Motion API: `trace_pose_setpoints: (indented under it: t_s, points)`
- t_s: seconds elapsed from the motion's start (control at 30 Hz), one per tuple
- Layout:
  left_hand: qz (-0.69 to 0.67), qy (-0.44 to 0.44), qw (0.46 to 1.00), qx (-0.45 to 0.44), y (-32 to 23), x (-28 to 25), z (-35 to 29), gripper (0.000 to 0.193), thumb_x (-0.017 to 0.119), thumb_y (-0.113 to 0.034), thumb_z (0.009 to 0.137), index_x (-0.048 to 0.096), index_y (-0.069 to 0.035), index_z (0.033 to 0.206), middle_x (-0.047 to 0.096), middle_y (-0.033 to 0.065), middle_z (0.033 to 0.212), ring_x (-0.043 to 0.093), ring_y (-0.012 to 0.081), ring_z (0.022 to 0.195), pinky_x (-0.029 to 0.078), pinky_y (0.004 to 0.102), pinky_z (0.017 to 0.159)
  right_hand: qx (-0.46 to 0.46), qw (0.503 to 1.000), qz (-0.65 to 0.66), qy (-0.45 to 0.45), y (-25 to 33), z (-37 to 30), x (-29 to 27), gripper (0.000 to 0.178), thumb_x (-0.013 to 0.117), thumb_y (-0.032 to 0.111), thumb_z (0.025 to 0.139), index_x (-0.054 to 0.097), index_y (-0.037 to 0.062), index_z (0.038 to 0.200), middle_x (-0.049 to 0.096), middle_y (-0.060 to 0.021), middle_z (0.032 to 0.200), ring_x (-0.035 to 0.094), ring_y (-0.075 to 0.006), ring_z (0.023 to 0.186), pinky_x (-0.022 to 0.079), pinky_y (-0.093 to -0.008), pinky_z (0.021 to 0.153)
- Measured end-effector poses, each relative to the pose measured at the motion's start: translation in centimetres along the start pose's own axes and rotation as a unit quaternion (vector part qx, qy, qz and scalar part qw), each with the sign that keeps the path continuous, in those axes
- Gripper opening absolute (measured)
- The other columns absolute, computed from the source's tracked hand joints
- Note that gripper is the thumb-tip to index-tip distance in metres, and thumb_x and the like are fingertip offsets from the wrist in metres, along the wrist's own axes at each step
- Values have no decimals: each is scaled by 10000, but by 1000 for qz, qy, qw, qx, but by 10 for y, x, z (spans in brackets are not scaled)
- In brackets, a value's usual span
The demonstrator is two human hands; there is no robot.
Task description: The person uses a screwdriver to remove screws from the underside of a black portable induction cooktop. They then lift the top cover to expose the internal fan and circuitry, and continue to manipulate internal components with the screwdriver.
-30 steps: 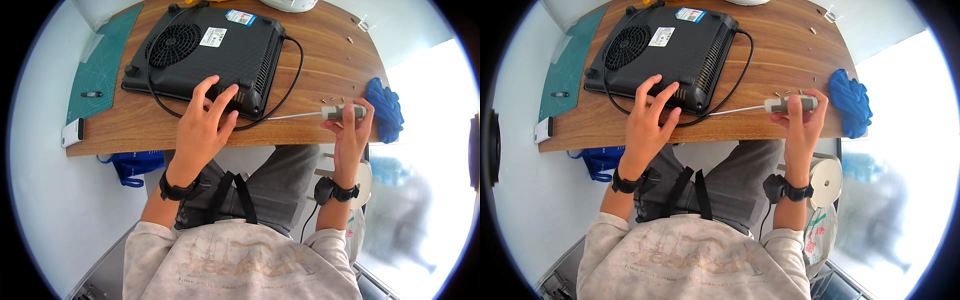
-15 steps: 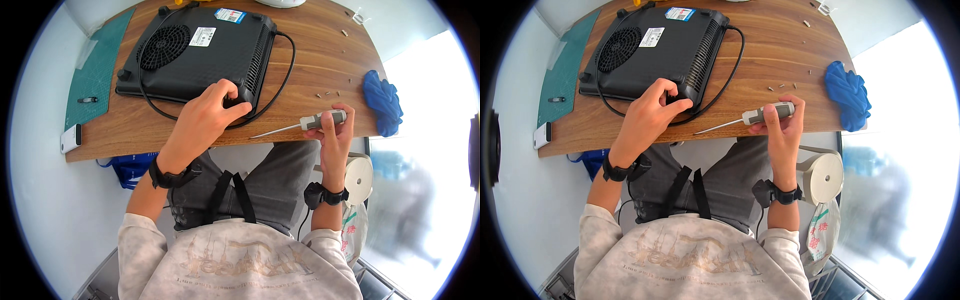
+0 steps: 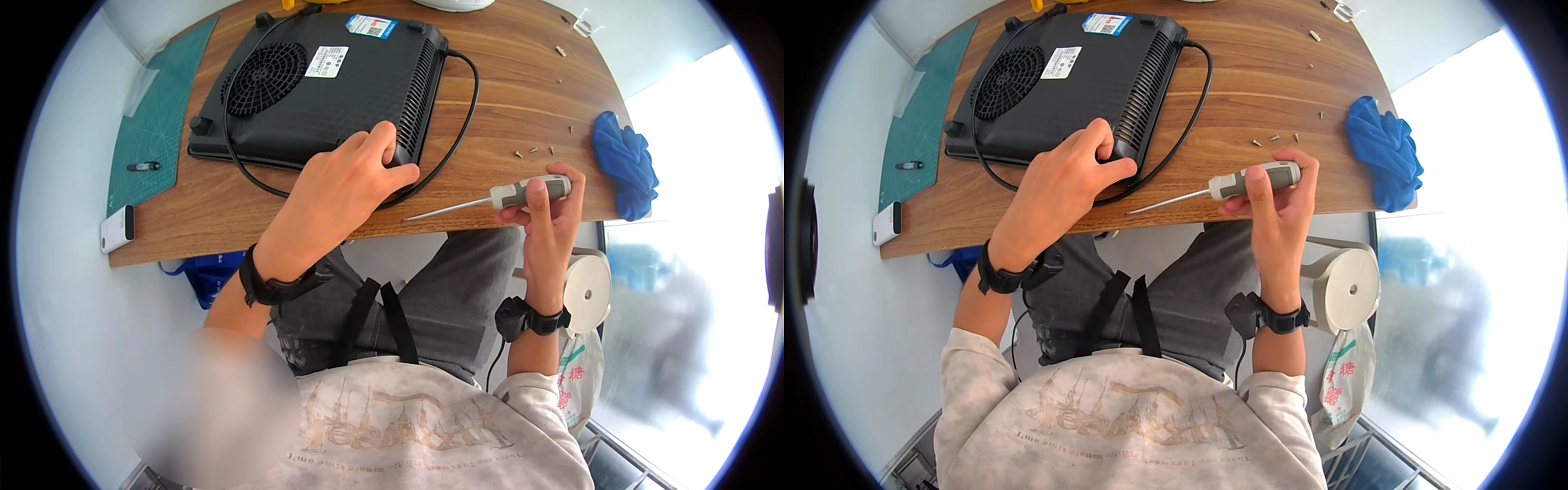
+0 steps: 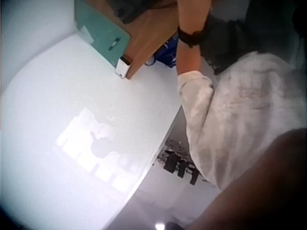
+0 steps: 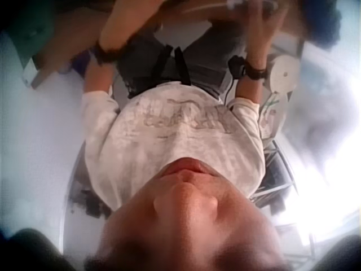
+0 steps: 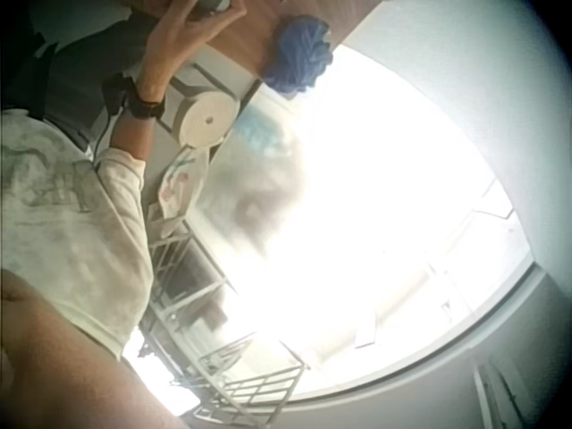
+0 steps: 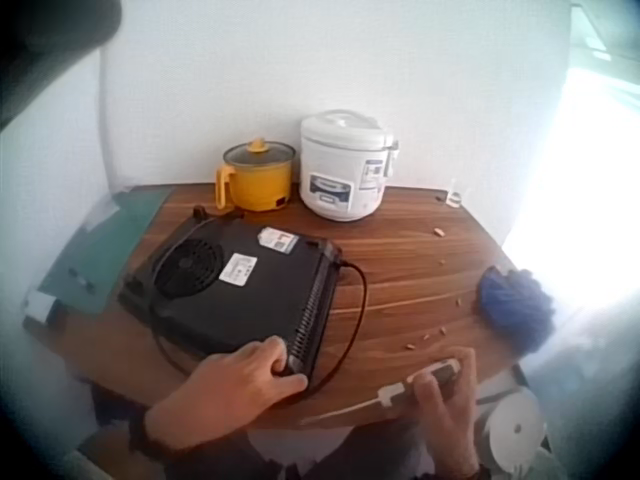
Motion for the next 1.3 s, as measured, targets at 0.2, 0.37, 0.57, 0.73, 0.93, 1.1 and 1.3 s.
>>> trace_pose_setpoints:
  t_s: [0.2, 0.37, 0.57, 0.73, 0.93, 1.1, 1.3]
  points:
    - [-55, 9, 998, -18, 5, 1, 0, 215, 644, 25, 820, 690, -134, 957, 434, 33, 898, 570, 162, 764, 513, 320, 599, -59, 997, -15, -48, 18, -2, 2, 373, 612, 239, 1014, 395, 59, 1258, 584, -98, 902, 673, -194, 666, 609, -331, 644]
    - [-193, -17, 980, -36, 19, -3, -2, 115, 641, -33, 909, 668, -102, 997, 554, 30, 943, 582, 199, 696, 495, 337, 630, -116, 989, -12, -88, 30, -7, 4, 400, 688, 150, 964, 392, 50, 1214, 640, -126, 889, 707, -204, 690, 563, -257, 597]
    - [-143, -32, 988, -40, 47, -26, 19, 101, 622, -112, 945, 646, -94, 1041, 601, 28, 1010, 602, 210, 721, 494, 301, 642, -143, 984, -52, -92, 35, -10, 11, 481, 790, 142, 885, 423, 52, 1183, 669, -110, 874, 703, -160, 719, 534, -214, 586]
    - [-66, -48, 996, -36, 85, -19, 41, 156, 592, -188, 978, 631, -81, 1085, 597, 73, 1116, 596, 269, 1064, 485, 390, 919, -163, 975, -116, -98, 39, -10, 13, 507, 838, 173, 842, 454, 49, 1149, 680, -90, 861, 704, -145, 738, 543, -214, 600]
    - [28, -57, 995, -80, 100, 14, 38, 304, 555, -267, 1010, 560, -91, 1257, 513, 158, 1314, 528, 347, 1221, 415, 460, 1062, -199, 962, -161, -90, 53, -5, 23, 549, 892, 234, 779, 484, 57, 1101, 661, -54, 797, 689, -114, 715, 533, -213, 594]
    - [59, -74, 992, -84, 90, 20, 34, 408, 511, -361, 1026, 512, -120, 1356, 466, 179, 1401, 493, 365, 1279, 367, 491, 1102, -250, 934, -236, -95, 65, 0, 28, 559, 918, 290, 739, 506, 73, 1047, 630, -18, 704, 612, -69, 610, 480, -197, 544]
    - [108, -88, 987, -79, 90, 18, 32, 470, 494, -449, 1017, 506, -176, 1400, 460, 176, 1420, 487, 357, 1291, 370, 513, 1090, -276, 921, -259, -92, 77, 4, 38, 538, 914, 293, 747, 510, 73, 1025, 596, -7, 666, 554, -57, 575, 452, -192, 523]
Point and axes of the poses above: each hand's wrist, its own z-axis towards the middle knuckle, its own x-axis out of the palm, y = z × x, the point moved 7 cm from there along z, towards the middle knuckle
